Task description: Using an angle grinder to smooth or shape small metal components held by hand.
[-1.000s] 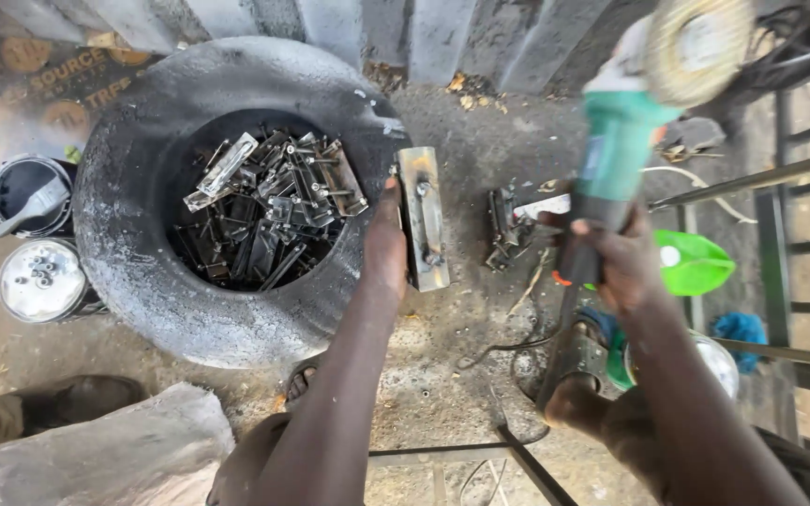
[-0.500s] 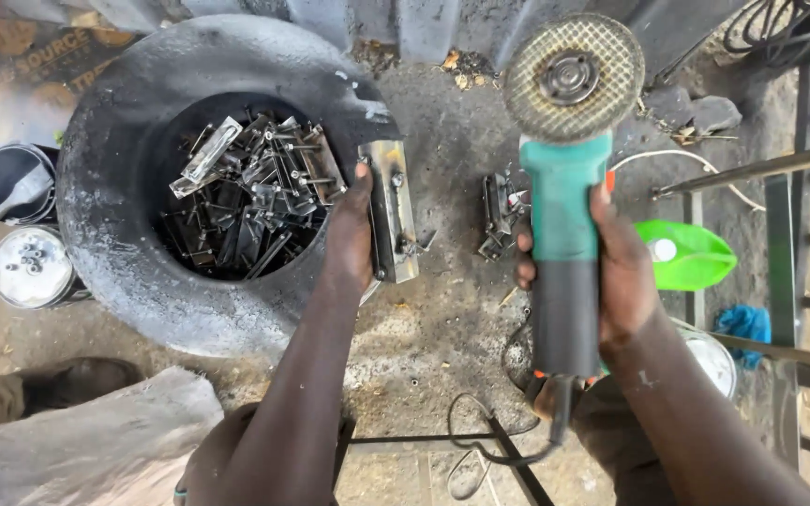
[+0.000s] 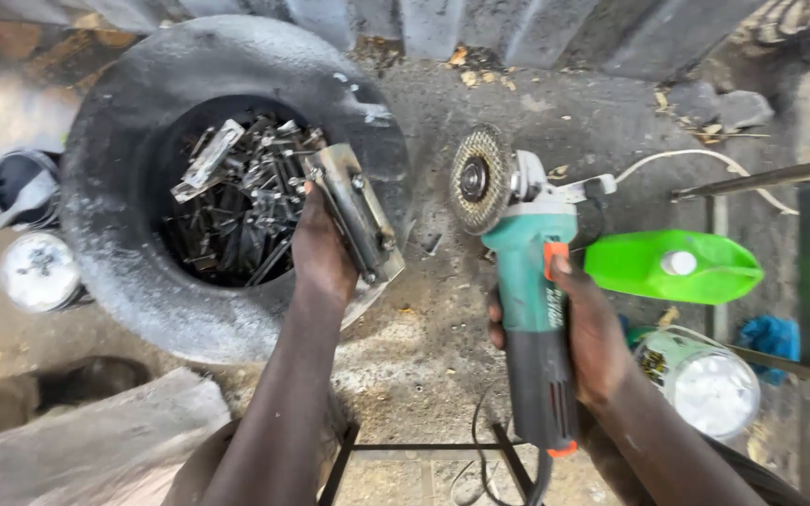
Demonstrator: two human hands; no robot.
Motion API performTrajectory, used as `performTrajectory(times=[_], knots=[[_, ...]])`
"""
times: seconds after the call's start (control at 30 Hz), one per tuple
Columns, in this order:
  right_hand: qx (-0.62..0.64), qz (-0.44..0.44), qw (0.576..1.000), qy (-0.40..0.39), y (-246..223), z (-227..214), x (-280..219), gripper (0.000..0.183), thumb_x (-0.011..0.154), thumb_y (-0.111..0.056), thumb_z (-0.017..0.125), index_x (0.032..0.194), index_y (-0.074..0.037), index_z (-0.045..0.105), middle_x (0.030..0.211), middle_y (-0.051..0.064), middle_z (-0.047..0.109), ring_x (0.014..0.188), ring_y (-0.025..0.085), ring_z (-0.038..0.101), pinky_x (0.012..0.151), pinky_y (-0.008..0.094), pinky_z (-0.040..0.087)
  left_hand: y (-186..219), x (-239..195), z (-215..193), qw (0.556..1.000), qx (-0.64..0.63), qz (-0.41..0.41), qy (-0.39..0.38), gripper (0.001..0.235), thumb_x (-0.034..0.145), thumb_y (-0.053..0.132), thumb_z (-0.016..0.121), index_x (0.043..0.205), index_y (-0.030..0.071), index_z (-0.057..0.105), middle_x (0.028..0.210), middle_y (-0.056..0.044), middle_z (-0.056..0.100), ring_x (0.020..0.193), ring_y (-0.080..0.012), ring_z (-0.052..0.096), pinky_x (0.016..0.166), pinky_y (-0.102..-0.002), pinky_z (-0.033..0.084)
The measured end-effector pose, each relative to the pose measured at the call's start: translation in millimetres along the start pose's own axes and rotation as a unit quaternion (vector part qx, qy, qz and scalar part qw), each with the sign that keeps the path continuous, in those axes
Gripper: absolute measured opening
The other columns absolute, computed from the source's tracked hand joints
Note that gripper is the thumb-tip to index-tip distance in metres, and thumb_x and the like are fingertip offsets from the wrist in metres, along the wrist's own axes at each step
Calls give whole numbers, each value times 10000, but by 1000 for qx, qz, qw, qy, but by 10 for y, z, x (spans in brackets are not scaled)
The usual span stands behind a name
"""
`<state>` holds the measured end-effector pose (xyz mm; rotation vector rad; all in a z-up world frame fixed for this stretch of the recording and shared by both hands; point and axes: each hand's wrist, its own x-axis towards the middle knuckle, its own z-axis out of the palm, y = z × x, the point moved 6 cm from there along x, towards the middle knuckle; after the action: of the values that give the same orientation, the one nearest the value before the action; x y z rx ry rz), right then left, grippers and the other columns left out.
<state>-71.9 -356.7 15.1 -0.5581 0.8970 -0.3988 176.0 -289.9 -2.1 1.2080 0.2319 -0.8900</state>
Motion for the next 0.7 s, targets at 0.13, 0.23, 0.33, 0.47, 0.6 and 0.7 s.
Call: performTrajectory(times=[0.13,0.23,0.33,0.47,0.6,0.7], knots=[[27,-37,999,-12,-76,274,-146,592,788,-449,709,1121,30,608,779,293,676,647,449,737,584,562,646,165,-32,42,998,24,25,-51,468,1092,424,317,1226,100,625,990,-124,693,952,-230,708,939,-431,579],[25,48,999,8,120,332,-170,563,726,-413,685,1047,49,662,742,306,669,602,478,711,527,554,610,230,-89,77,995,53,41,-73,463,1091,405,318,1207,84,631,1018,-114,686,990,-243,726,982,-460,582],[43,78,996,7,283,340,-157,542,813,-465,637,1006,41,622,755,293,672,582,425,700,536,507,609,256,-101,-8,997,38,44,-46,442,1093,371,315,1230,74,613,1075,-150,684,1026,-254,697,1003,-481,539],[28,73,996,35,290,286,-91,521,937,-465,569,998,47,646,765,255,673,611,371,711,588,467,621,235,-24,-90,993,35,56,-96,392,1102,355,353,1133,71,622,930,-137,690,883,-239,722,902,-423,595],[44,68,996,45,173,342,-98,532,1003,-475,521,1009,47,622,783,225,648,633,338,699,596,450,621,137,104,-162,993,23,54,-105,337,1078,361,477,1044,70,645,883,-133,701,808,-235,732,837,-401,615],[-1,47,998,43,122,322,-75,485,1021,-451,519,1004,30,581,766,234,648,629,351,706,614,465,623,155,80,-172,992,44,49,-107,366,1073,389,482,1052,72,663,884,-148,708,808,-236,730,838,-404,614]])
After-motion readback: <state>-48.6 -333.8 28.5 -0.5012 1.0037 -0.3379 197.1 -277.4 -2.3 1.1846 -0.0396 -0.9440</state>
